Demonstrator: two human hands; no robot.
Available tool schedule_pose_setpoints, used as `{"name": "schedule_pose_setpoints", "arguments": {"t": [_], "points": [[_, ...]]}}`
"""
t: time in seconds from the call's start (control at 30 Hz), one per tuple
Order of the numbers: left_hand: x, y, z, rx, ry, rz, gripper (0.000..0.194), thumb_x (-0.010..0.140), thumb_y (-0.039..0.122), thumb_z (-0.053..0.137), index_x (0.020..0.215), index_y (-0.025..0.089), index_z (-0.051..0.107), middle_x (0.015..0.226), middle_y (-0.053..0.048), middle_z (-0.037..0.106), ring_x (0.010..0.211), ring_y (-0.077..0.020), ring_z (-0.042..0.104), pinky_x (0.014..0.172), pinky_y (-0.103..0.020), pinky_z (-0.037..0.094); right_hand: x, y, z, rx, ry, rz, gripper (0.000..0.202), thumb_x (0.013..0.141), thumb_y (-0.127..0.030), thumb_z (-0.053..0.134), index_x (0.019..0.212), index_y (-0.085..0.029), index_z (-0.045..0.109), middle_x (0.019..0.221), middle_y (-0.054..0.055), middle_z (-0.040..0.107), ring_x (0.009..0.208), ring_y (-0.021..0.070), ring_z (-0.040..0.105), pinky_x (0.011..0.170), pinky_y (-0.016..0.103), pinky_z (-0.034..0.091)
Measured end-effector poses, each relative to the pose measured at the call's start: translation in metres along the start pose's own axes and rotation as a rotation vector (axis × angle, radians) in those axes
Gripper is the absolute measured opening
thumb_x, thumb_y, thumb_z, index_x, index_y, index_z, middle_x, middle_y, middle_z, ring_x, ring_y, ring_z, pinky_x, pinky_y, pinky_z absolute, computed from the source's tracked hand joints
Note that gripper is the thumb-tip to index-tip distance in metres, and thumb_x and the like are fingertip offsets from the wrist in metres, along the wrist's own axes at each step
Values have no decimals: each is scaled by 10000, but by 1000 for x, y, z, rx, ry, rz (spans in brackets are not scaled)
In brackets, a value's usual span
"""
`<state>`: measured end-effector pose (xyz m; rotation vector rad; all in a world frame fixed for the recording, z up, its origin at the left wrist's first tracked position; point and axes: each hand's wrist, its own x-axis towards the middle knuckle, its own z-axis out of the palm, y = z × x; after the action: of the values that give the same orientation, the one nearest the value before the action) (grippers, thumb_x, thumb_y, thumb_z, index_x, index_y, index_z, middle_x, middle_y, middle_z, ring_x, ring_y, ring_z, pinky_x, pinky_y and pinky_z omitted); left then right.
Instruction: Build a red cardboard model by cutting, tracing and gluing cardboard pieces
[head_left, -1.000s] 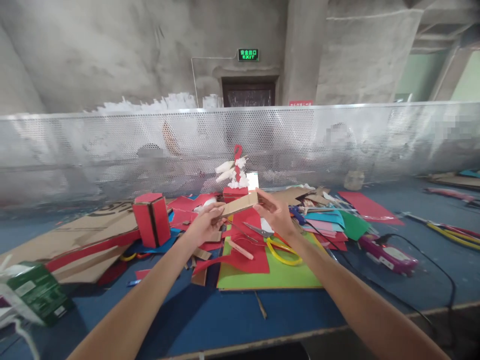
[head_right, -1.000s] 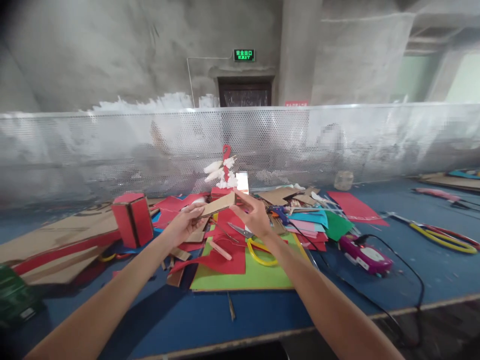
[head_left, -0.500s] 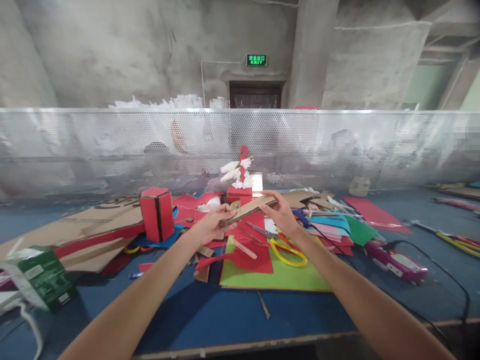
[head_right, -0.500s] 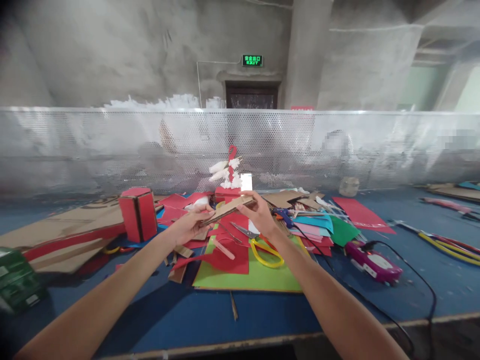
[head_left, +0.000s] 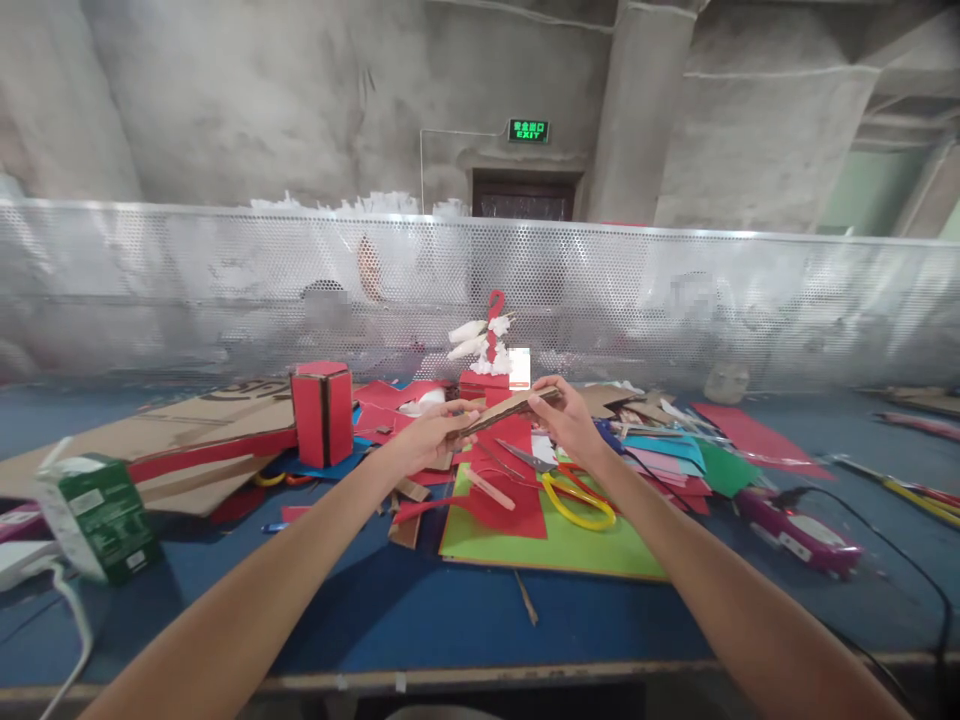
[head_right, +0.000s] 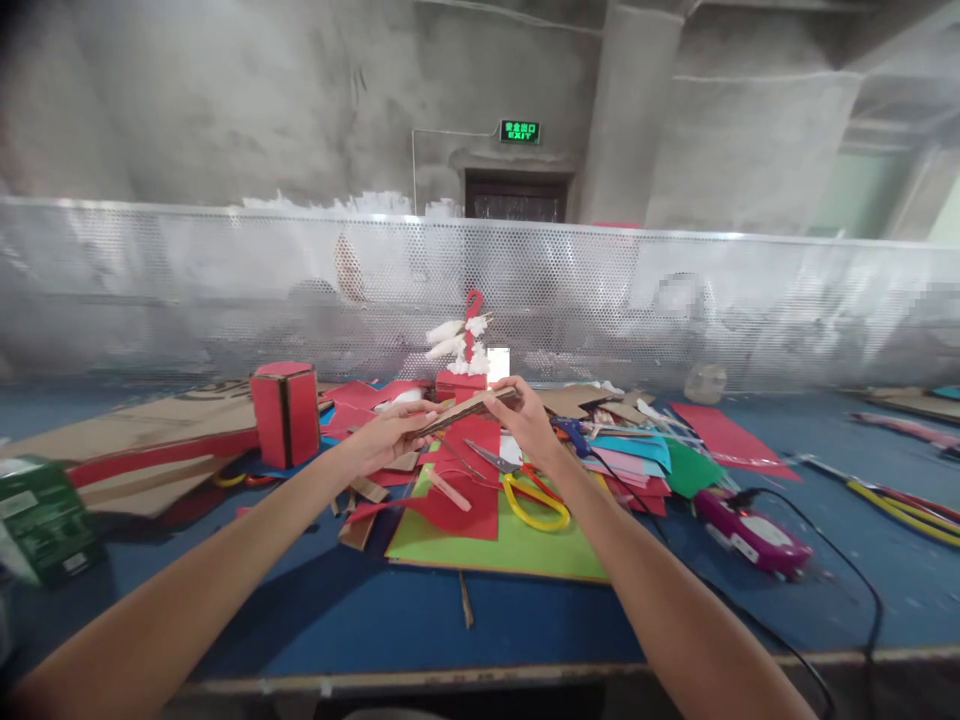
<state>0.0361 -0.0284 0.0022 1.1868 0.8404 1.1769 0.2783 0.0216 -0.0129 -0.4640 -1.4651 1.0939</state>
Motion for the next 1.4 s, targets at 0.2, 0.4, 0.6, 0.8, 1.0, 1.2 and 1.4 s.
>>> {"name": "schedule_pose_setpoints", "arguments": {"t": [0.2,0.4,0.6,0.8,1.0,1.2,1.4], "points": [[2,-4,-6,402,-63,241,157,826,287,804,926,196,726,729,-19,652,613,-123,597,583,-235,453,-2,-9,5,-113,-19,33,439,714,-511,874,938,-234,617,842,27,745,766,228,750,779,400,650],[-5,0,7,556,-207,413,158,796,241,805,824,227,650,721,-3,609,637,-137,519,613,-242,390,-7,-14,13,-111,-79,17,404,738,-473,860,958,-229,624,824,7,735,799,213,746,820,393,645],[-8,2,9,640,-221,428,172,837,295,765,799,235,608,673,20,518,591,-129,432,580,-258,331,-7,-7,14,-60,-104,38,423,749,-446,859,1032,-251,612,863,5,737,838,220,743,856,408,641],[-6,0,4,689,-253,439,192,876,362,728,837,233,591,695,16,522,612,-134,453,593,-269,342,-7,0,15,-94,-100,2,411,786,-470,829,1057,-246,614,852,23,746,833,224,745,825,396,647],[-2,17,-31,883,-327,392,301,993,482,525,1146,238,611,1077,-70,698,945,-217,661,805,-339,507,-4,-13,14,-40,5,96,467,776,-516,815,1076,-248,577,807,-10,728,755,177,740,769,322,628],[-1,25,-87,1464,-305,129,465,796,430,722,1225,264,654,1226,-86,726,1091,-274,676,924,-372,490,0,-9,-10,-156,-124,410,330,870,-509,697,1001,-244,551,735,-30,669,574,125,631,537,231,505],[3,16,-98,1635,-324,24,328,800,411,680,1097,275,711,1077,-80,761,930,-265,697,757,-335,464,-5,-2,-10,-631,-299,472,339,884,-486,662,1097,-224,631,761,7,660,568,159,603,487,256,417]]}}
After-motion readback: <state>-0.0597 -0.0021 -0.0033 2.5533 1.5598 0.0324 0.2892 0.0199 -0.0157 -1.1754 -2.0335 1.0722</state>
